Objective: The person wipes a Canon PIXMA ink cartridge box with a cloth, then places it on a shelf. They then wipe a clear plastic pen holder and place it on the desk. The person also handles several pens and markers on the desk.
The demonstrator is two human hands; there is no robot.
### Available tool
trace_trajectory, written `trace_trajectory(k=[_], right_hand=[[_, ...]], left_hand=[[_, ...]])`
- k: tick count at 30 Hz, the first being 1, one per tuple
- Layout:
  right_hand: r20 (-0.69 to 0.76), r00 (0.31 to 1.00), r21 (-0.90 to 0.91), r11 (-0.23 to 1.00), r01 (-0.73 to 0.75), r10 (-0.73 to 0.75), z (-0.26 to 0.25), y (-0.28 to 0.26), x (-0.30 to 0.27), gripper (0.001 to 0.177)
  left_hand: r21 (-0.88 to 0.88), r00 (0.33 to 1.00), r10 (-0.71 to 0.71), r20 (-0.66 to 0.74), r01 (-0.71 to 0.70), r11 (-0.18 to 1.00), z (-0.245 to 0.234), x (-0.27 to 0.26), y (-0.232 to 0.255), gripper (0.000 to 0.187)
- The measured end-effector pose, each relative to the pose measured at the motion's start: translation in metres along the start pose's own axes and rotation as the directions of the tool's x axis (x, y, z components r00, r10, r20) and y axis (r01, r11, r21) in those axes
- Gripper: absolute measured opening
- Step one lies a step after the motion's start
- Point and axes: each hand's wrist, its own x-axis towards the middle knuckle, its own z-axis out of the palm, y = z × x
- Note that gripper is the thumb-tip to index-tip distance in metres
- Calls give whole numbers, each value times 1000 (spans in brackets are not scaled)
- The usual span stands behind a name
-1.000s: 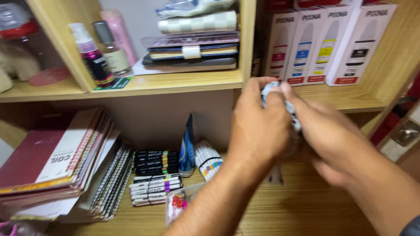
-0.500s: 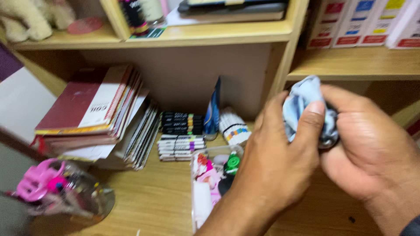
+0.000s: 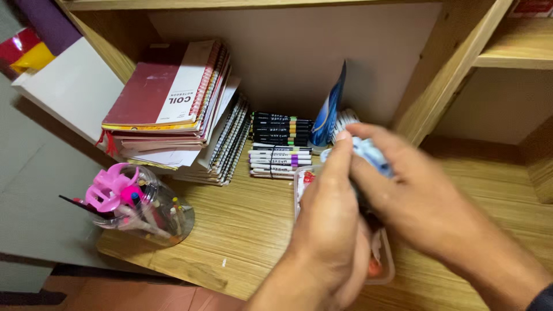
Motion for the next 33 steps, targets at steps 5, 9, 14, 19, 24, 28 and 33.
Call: trace_trajectory(k=[5,9,14,19,24,28,33], right_hand=[[175,984,-50,998,-25,34,14,-10,-14,74],[201,935,262,904,-338,292,27,-16,-15,67],[312,899,839,355,-413,307,53,-1,1,60],[442,782,857,51,-513,440,73,6,5,55],[302,953,953,-17,-302,24,85,-4,9,31],[397,911,914,39,-403,108,88,-12,2,34],[389,862,859,210,-467,326,83,-16,2,40]], left_hand=[[-24,993,-29,-113,27,999,-16,6,28,30],[53,956,2,-295,15,999,-26,13,50,31],[662,940,273,-202,-74,746,-30,8,53,35],[912,869,369,331,-394,110,-42,-14,38,47],[795,665,436,607,-516,-320,-70,-7,54,48],[925,846,374,381,-344,-164,-88,-1,82,45],[997,908,414,71,-75,-7,-98,5,108,34]])
